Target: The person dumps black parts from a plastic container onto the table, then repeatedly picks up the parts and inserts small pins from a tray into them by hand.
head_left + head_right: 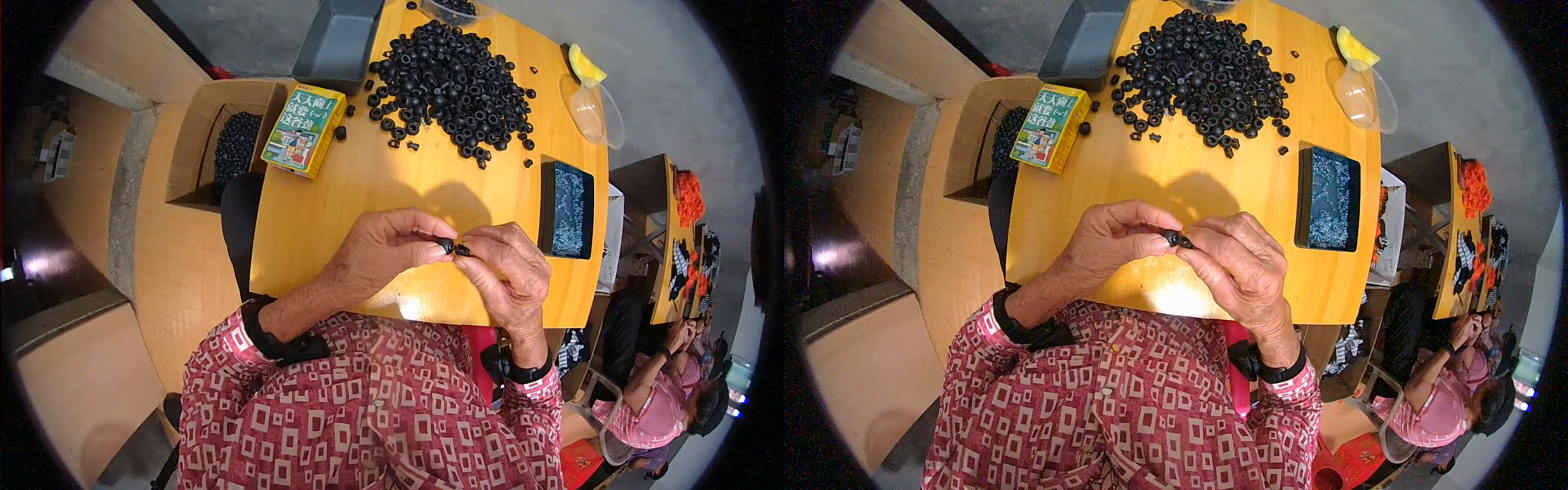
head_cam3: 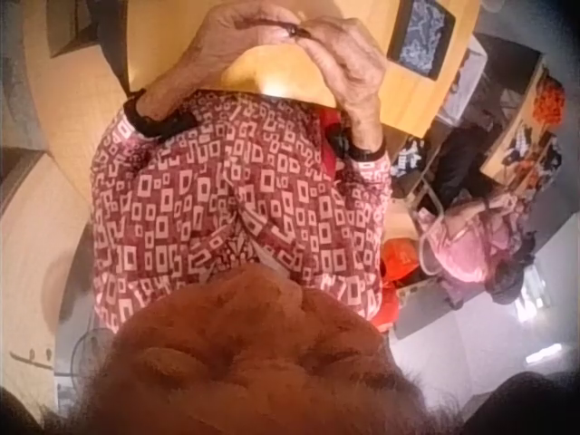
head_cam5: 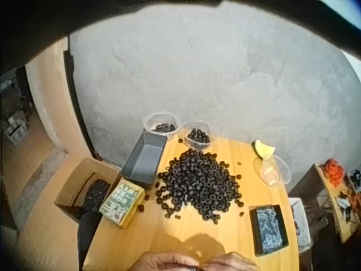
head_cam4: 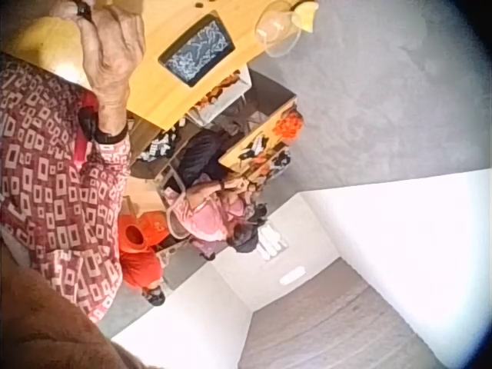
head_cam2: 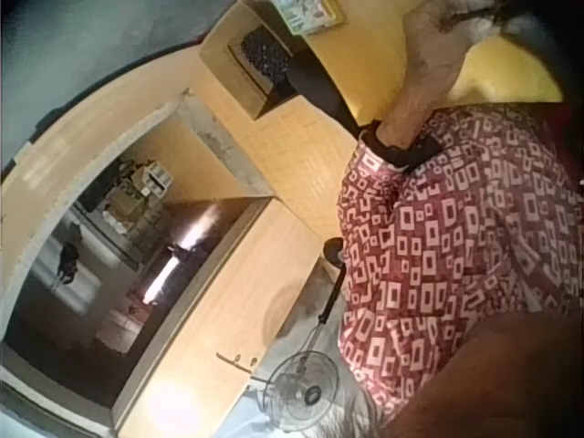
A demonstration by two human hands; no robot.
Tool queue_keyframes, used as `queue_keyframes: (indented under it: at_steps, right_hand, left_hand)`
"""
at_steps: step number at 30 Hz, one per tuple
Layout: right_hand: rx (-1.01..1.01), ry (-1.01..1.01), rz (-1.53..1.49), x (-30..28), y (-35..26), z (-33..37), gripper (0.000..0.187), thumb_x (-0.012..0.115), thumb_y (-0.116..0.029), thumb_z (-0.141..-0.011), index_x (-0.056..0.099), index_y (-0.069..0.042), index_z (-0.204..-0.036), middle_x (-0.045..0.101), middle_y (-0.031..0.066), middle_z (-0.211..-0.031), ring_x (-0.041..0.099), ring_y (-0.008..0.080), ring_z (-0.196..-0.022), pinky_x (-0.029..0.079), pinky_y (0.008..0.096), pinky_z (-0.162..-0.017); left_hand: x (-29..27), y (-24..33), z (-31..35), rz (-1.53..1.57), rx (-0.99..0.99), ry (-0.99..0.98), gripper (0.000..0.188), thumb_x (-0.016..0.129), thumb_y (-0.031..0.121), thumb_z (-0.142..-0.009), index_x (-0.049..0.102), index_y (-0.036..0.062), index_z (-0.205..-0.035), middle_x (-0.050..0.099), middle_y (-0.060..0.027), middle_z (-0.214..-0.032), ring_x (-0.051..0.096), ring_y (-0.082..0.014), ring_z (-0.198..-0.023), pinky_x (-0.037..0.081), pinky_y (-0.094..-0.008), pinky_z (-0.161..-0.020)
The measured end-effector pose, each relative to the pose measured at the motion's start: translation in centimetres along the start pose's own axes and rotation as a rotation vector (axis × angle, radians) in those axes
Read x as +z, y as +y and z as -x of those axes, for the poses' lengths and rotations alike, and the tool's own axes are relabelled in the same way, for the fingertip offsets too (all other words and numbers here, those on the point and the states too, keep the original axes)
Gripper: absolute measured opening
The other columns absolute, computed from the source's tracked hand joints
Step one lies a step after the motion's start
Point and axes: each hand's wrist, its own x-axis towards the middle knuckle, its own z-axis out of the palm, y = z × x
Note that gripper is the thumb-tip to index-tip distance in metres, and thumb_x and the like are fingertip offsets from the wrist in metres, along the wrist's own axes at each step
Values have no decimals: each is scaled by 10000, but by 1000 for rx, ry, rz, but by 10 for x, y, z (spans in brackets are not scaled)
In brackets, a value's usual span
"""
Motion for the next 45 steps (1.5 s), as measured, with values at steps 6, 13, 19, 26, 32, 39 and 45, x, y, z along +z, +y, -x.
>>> queue_keyframes:
  at_steps: [6, 13, 19, 26, 32, 39, 45]
  right_hand:
    - [-33, -42, 39, 1, 3, -1, 199, 816, -44, -722, 718, -12, -893, 692, 104, -879, 651, 245, -751, 520, 340, -663]
    - [-81, -45, 102, 3, 2, 1, 214, 815, -35, -718, 717, -5, -907, 691, 109, -886, 652, 256, -757, 519, 345, -671]
    - [-109, -83, 145, 4, 2, 2, 225, 812, -35, -722, 716, 10, -921, 696, 117, -893, 650, 252, -746, 517, 341, -665]
    - [-43, -73, 68, 13, 9, 7, 225, 808, -30, -729, 726, 10, -935, 707, 123, -892, 650, 245, -738, 519, 331, -663]
    - [6, 34, 48, 30, 13, 21, 240, 816, -30, -726, 744, 7, -952, 720, 120, -911, 650, 234, -746, 519, 324, -669]
    - [84, 96, -4, 34, 12, 25, 251, 820, -32, -727, 754, 3, -967, 722, 109, -902, 634, 219, -780, 507, 312, -680]
    - [101, 88, -9, 36, 16, 29, 255, 826, -54, -725, 756, -1, -964, 714, 102, -881, 626, 217, -773, 500, 310, -669]
  left_hand:
    - [0, -1, 0, -17, 0, 10, 228, 676, 10, -912, 661, -20, -1138, 670, -31, -1083, 627, -92, -1003, 522, -240, -909]
    - [-1, 2, 1, -47, -15, 30, 221, 681, 4, -904, 668, -26, -1123, 684, -40, -1058, 638, -96, -982, 528, -241, -892]
    - [-4, 0, 2, -101, -51, 44, 230, 696, 23, -894, 673, -34, -1116, 694, -46, -1021, 647, -93, -944, 534, -238, -855]
    - [-9, -8, 1, 10, -81, 54, 236, 669, 33, -913, 663, -49, -1134, 699, -77, -1014, 667, -111, -899, 547, -232, -817]
    - [-5, -11, 2, 96, -127, 107, 256, 662, 57, -928, 650, -49, -1161, 700, -94, -1029, 681, -135, -912, 564, -248, -834]
    - [-5, -10, 2, 96, -161, 108, 261, 661, 93, -940, 648, -43, -1162, 698, -99, -1024, 690, -149, -934, 564, -245, -824]
    - [-5, -3, 2, 54, -242, 109, 287, 654, 116, -952, 624, -50, -1184, 698, -107, -1020, 694, -157, -922, 568, -257, -833]
